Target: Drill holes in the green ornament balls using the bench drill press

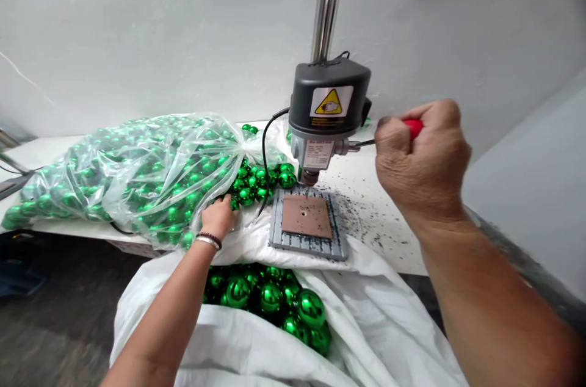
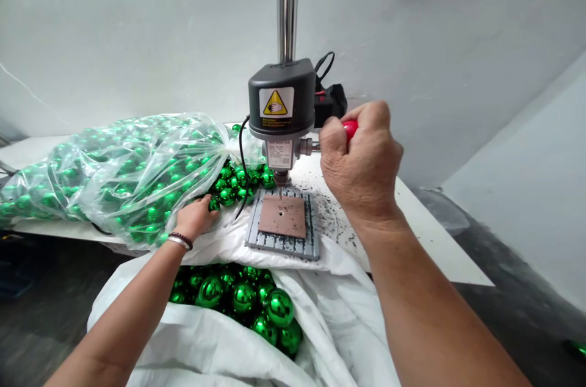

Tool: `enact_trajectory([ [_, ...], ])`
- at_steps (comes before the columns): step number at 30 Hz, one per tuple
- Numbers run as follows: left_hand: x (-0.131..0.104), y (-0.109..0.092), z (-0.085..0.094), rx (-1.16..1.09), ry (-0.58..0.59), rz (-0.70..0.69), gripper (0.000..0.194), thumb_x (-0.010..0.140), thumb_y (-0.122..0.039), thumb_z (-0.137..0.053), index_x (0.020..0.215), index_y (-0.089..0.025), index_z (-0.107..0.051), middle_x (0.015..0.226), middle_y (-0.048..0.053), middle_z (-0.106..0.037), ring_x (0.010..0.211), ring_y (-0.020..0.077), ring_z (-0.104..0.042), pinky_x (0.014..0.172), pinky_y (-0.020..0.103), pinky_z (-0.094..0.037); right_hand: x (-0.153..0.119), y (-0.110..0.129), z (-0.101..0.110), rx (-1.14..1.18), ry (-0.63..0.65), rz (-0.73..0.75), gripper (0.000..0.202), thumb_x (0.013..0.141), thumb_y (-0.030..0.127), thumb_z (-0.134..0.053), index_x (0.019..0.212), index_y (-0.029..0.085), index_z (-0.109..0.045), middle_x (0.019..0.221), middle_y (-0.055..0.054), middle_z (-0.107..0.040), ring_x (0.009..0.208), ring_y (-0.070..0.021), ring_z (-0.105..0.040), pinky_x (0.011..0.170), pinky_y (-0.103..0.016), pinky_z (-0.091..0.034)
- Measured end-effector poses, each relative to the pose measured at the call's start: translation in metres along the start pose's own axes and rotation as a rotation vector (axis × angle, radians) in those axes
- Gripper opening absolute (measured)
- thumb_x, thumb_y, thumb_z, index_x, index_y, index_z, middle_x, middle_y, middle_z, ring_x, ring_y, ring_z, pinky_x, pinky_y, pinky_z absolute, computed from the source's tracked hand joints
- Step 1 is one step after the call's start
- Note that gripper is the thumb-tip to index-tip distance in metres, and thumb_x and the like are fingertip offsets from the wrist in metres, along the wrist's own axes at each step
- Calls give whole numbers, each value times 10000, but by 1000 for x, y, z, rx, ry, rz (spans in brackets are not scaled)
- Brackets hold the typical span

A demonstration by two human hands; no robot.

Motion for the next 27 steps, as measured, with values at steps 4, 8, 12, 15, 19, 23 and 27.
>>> enact_trajectory([
  [4, 1, -8, -1, 19, -32, -56, 521, 846, -355, -533, 1335, -179, -492, 1199, 192, -639, 1077, 331, -639, 874, 410, -488, 0, -2, 0, 15, 8, -27, 180, 715, 352, -484, 748, 204, -388, 652, 18, -463, 588, -82, -356, 650, -280, -330],
  [8, -16, -15, 17, -306, -194, -118, 543, 765, -316, -636, 1258, -143, -489, 1220, 185, -606, 1188, 313, -560, 1001, 413, -427, -1, -2, -1, 6, 20, -11, 204, 714, 390, -462, 751, 204, -389, 659, 9, -471, 594, -84, -357, 651, -280, -334],
  [12, -39, -24, 7, -1082, -35, -100, 596, 683, -311, -704, 1182, -187, -404, 1023, 66, -608, 884, 194, -641, 767, 324, -518, -2, -4, -1, -7, 2, -45, 213, 698, 398, -443, 760, 201, -389, 680, 0, -462, 608, -87, -358, 671, -302, -343],
  [15, -54, -52, -19, -1573, 294, -65, 665, 624, -364, -774, 1142, -228, -378, 844, -24, -574, 652, 124, -611, 561, 228, -456, -1, -6, 0, -43, -9, -110, 200, 661, 366, -478, 740, 203, -391, 657, 13, -421, 591, -80, -332, 661, -311, -331],
  [19, -60, -76, -40, -2047, 570, 48, 573, 687, -564, -733, 1053, -216, -463, 794, -14, -585, 575, 95, -577, 483, 175, -354, 1, -6, 2, -106, -19, -142, 212, 606, 333, -521, 707, 208, -383, 630, 25, -383, 554, -69, -298, 631, -309, -314],
  [23, -60, -84, -49, -2252, 669, 180, 403, 789, -521, -671, 981, -189, -550, 849, 47, -622, 780, 187, -654, 510, 189, -377, 2, -3, 4, -83, -53, -97, 217, 594, 364, -493, 692, 217, -367, 608, 22, -390, 538, -80, -308, 596, -287, -304],
  [27, -57, -84, -47, -2273, 625, 173, 355, 802, -375, -684, 1105, -260, -539, 931, 34, -638, 858, 207, -659, 579, 222, -442, 1, -1, 5, -58, -60, -66, 221, 599, 383, -480, 687, 222, -356, 591, 24, -379, 535, -86, -310, 578, -279, -297],
])
Point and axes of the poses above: each hand's wrist, its own x-axis towards the middle knuckle, its own z-axis out of the back of the hand, y = z × x, the point moved 10 cm from there along x, towards the middle knuckle
